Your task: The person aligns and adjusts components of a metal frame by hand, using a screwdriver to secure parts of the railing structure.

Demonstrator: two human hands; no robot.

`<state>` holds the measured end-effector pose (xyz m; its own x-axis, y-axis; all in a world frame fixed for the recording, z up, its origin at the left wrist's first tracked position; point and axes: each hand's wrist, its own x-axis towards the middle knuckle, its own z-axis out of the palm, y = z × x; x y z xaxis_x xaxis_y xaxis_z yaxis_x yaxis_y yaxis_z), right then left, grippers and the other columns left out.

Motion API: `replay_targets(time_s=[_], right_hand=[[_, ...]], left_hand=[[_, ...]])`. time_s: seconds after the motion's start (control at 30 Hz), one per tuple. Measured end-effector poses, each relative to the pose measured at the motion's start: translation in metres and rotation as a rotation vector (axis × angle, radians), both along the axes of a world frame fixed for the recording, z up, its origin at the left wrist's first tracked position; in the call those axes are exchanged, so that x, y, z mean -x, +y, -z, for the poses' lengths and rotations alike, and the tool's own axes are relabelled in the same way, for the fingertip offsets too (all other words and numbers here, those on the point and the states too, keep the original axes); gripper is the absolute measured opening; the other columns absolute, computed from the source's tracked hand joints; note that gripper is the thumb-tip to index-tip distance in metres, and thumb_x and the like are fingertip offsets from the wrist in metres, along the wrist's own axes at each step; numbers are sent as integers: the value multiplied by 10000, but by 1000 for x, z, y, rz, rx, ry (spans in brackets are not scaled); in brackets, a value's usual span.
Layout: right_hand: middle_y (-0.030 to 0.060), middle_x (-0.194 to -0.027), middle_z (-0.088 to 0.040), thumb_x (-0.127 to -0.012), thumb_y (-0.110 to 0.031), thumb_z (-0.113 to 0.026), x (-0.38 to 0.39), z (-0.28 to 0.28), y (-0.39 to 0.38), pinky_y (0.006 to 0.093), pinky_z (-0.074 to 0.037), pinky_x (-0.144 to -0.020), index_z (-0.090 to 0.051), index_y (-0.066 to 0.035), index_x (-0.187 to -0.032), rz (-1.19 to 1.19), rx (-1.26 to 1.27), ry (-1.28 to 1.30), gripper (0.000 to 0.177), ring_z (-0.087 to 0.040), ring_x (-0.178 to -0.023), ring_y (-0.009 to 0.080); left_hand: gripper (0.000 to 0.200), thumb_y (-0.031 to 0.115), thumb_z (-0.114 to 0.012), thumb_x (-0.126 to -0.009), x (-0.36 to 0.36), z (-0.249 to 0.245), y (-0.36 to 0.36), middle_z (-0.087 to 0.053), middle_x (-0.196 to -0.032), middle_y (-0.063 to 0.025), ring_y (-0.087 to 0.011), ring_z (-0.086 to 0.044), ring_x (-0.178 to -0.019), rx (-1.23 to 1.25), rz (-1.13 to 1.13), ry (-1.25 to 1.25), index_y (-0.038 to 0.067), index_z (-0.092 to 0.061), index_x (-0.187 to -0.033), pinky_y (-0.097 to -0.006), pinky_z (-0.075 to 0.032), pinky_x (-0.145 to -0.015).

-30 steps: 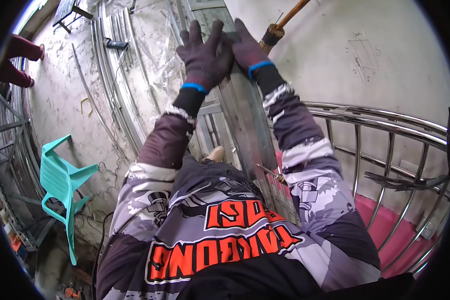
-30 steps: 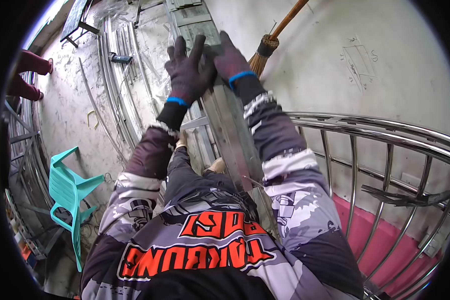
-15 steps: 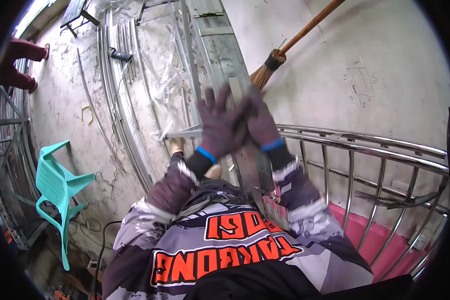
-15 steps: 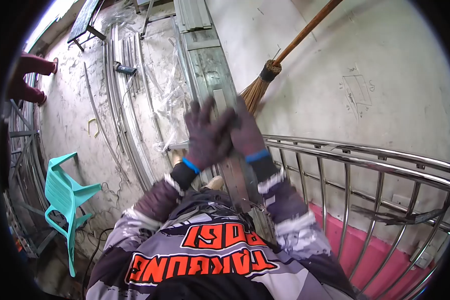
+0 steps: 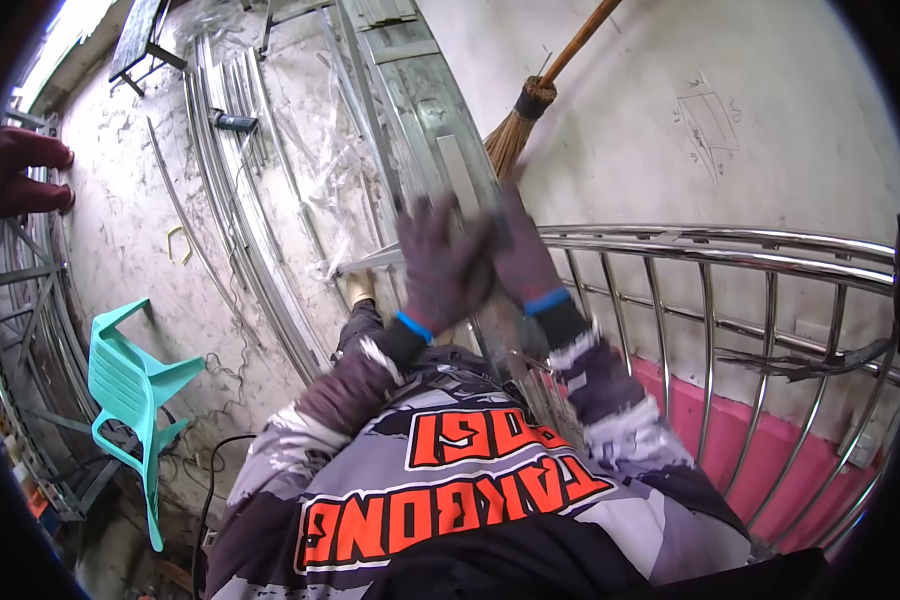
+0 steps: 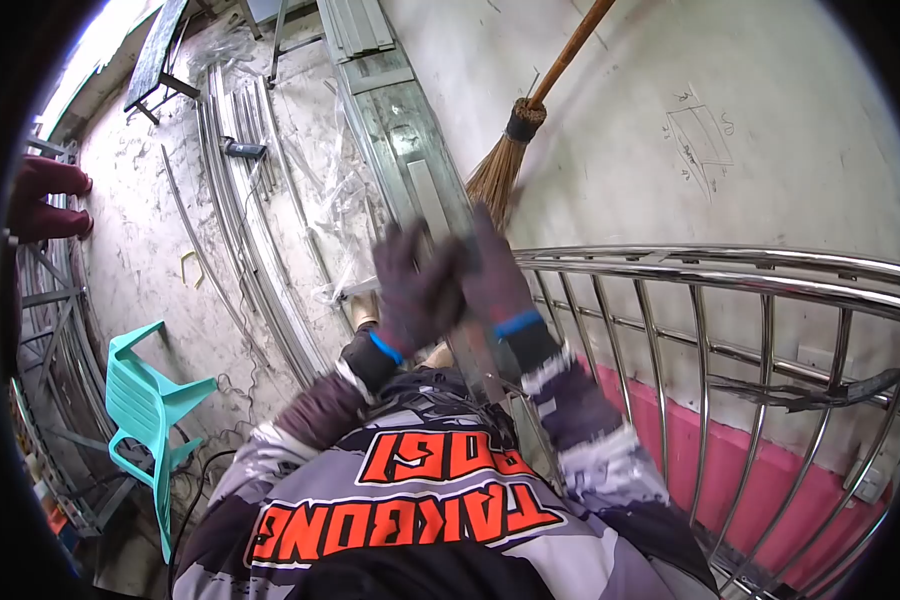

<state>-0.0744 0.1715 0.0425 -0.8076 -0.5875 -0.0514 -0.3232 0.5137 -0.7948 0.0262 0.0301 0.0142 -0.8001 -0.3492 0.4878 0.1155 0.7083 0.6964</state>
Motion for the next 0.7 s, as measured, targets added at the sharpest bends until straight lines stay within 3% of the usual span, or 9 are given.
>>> replay_targets(time_s=[0.03,0.17,0.2,0.27,0.33,0.43,0.5,0.63,0.7], right_hand=[[294,-1333,-634,-942,-57,-680,-26,-21,14,454,-522,-1079,-265,-95,-1728,43,52,-223,890,-666,-1206,385],[283,-1298,-629,-956,-75,-712,-52,-5,50,478,-517,-1087,-265,-116,-1734,88,-15,-122,898,-662,-1188,389],[284,-1306,-631,-962,-85,-709,-41,-1,42,473,-516,-1090,-279,-113,-1729,32,-25,-54,880,-658,-1211,391],[295,-1293,-646,-970,-88,-667,-19,-2,13,460,-532,-1068,-324,-103,-1711,21,-116,108,816,-675,-1233,402],[313,-1371,-632,-983,-148,-636,35,-1,-38,486,-543,-1059,-378,-98,-1681,-45,36,50,746,-693,-1186,454],[359,-1485,-564,-1007,-331,-585,101,-4,-108,531,-538,-1077,-424,-189,-1658,8,-200,-25,686,-656,-1200,555],[405,-1435,-560,-998,-347,-579,119,-12,-126,545,-522,-1099,-368,-240,-1688,-137,-193,131,729,-617,-1256,577],[415,-1424,-548,-966,-352,-608,100,-8,-112,537,-494,-1139,-308,-222,-1713,25,-200,-33,816,-605,-1268,564],[382,-1412,-569,-952,-340,-651,60,-17,-78,547,-503,-1126,-307,-188,-1713,22,-224,33,848,-595,-1303,538]], left_hand=[[649,279,-757,-804,-18,2,22,-413,-1630,-217,-551,-278,-1553,9,27,4,265,-677,-1447,-741,-235,-1200],[664,280,-760,-789,-44,-11,35,-393,-1656,-182,-610,-158,-1587,-12,152,-106,333,-683,-1447,-761,-189,-1218],[651,229,-738,-814,-36,-20,29,-408,-1668,-198,-596,-277,-1537,11,119,-99,295,-683,-1460,-735,-231,-1211],[657,258,-745,-805,-7,-12,2,-409,-1659,-203,-615,-274,-1524,18,88,-115,322,-680,-1456,-738,-258,-1183],[654,307,-751,-814,35,-2,-30,-433,-1636,-208,-624,-309,-1490,58,8,-91,351,-670,-1461,-724,-306,-1141],[626,374,-734,-888,93,8,-89,-484,-1616,-203,-598,-369,-1475,53,-57,-69,353,-634,-1506,-695,-321,-1143],[600,425,-718,-928,113,8,-113,-455,-1652,-203,-589,-352,-1501,87,-65,-99,348,-620,-1515,-695,-299,-1156],[711,456,-695,-942,93,6,-97,-346,-1712,-236,-596,-281,-1543,270,-111,-203,252,-503,-1596,-704,-267,-1167],[784,414,-701,-932,59,3,-66,-373,-1664,-283,-589,-324,-1507,252,-75,-80,76,-453,-1594,-712,-291,-1134]])
